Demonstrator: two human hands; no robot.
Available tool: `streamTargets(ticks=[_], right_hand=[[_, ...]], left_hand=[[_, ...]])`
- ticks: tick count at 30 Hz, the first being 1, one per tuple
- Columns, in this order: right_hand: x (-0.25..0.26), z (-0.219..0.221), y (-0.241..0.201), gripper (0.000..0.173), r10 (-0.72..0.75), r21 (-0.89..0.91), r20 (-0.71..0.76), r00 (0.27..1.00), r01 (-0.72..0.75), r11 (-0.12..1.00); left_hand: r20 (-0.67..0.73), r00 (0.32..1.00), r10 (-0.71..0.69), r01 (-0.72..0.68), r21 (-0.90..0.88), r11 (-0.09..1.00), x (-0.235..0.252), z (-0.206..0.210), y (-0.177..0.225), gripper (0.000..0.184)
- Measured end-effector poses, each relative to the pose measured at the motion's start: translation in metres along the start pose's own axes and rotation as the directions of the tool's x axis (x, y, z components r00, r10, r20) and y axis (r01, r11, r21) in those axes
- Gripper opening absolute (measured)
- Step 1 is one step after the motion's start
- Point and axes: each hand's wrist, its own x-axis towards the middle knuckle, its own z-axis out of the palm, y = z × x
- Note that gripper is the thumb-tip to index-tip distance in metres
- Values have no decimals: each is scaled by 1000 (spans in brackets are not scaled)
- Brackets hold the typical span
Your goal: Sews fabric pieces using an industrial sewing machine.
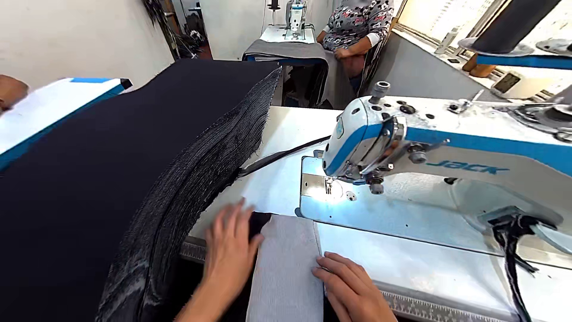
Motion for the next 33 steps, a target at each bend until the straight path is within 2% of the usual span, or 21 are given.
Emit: streamTargets(ticks=[2, 3, 4, 5, 6, 7, 8, 10, 11, 13, 14, 15, 17, 19, 21, 26, 30, 33], right_hand=[[4, 0, -11, 23, 52, 28, -43, 998, -51, 998], [11, -4, -21, 24, 122, 108, -30, 992, -118, 987], [21, -11, -34, 33, 213, 255, 31, 976, -214, 943], [31, -17, -47, 51, 294, 430, 121, 948, -317, 845], [40, -19, -58, 69, 343, 582, 179, 922, -380, 719], [50, -18, -68, 74, 369, 691, 161, 916, -371, 621], [61, -15, -77, 66, 399, 768, 74, 914, -307, 562], [87, -18, -92, 31, 505, 886, -146, 850, -115, 449], [99, -26, -97, 22, 571, 937, -177, 802, -41, 347], [116, -53, -101, 17, 669, 993, -104, 736, 37, 115], [121, -66, -98, 19, 688, 998, -65, 723, 42, 50], [124, -76, -93, 24, 689, 998, -62, 722, 45, 42], [125, -89, -87, 34, 661, 990, -120, 741, 37, 138], [123, -92, -89, 35, 641, 966, -209, 738, 55, 252], [121, -92, -91, 33, 638, 935, -292, 712, 72, 348], [112, -89, -93, 34, 637, 887, -387, 667, 81, 454], [92, -90, -103, 35, 583, 847, -419, 696, 68, 527], [76, -83, -101, 37, 537, 794, -480, 694, 84, 602]], left_hand=[[200, 970, -135, 142, -19, 990, 18, -9, -14, 47], [283, 949, -135, 168, -95, 981, 24, -15, -12, 44], [324, 940, -107, 185, -221, 958, 27, -21, -4, 43], [310, 948, -76, 201, -395, 897, 26, -26, 7, 41], [276, 960, -45, 204, -580, 788, 23, -31, 20, 39], [230, 973, -6, 174, -715, 677, 19, -38, 35, 36], [155, 987, 31, 103, -780, 617, 16, -46, 50, 33], [-30, 999, 45, -51, -806, 589, 16, -68, 65, 25], [-120, 993, 9, -100, -784, 613, 20, -85, 65, 22], [-285, 956, -66, -148, -667, 730, 34, -129, 50, 21], [-348, 934, -78, -157, -598, 786, 43, -152, 38, 22], [-399, 915, -59, -175, -524, 834, 51, -173, 26, 21], [-460, 887, 45, -235, -364, 901, 59, -201, 12, 18], [-479, 864, 155, -290, -221, 931, 58, -212, 15, 17], [-494, 842, 216, -331, -156, 931, 55, -215, 20, 18], [-498, 817, 290, -450, -237, 861, 54, -209, 15, 19], [-530, 797, 290, -462, -226, 857, 49, -201, 14, 22], [-470, 850, 239, -400, -278, 874, 43, -196, 15, 29]])
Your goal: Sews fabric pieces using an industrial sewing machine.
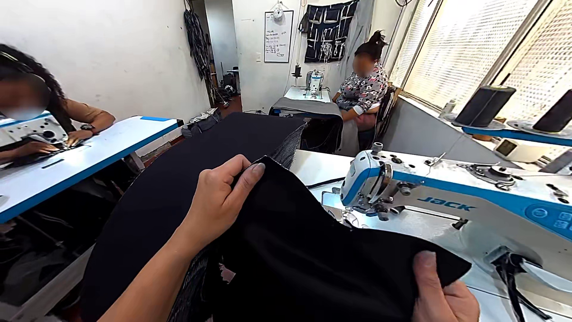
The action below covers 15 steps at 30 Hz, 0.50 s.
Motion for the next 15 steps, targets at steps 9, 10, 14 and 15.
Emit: streamTargets(ticks=[9, 10, 14, 15], right_hand=[[15, -58, 27, 35, -47, -662, 311, 949, 251, 706], [24, -58, 19, 53, -78, -668, 382, 921, 333, 666], [33, -21, -19, 48, -176, -459, 593, 786, 510, 728], [34, -19, -26, 40, -193, -437, 603, 774, 523, 732]], left_hand=[[285, 958, -42, 112, -233, 966, -7, 30, -12, 26], [308, 949, 68, 9, -240, 971, -6, 41, 0, 25], [378, 817, 435, -196, -528, 826, 19, 83, 58, 19], [405, 794, 454, -140, -604, 784, 26, 88, 57, 17]])
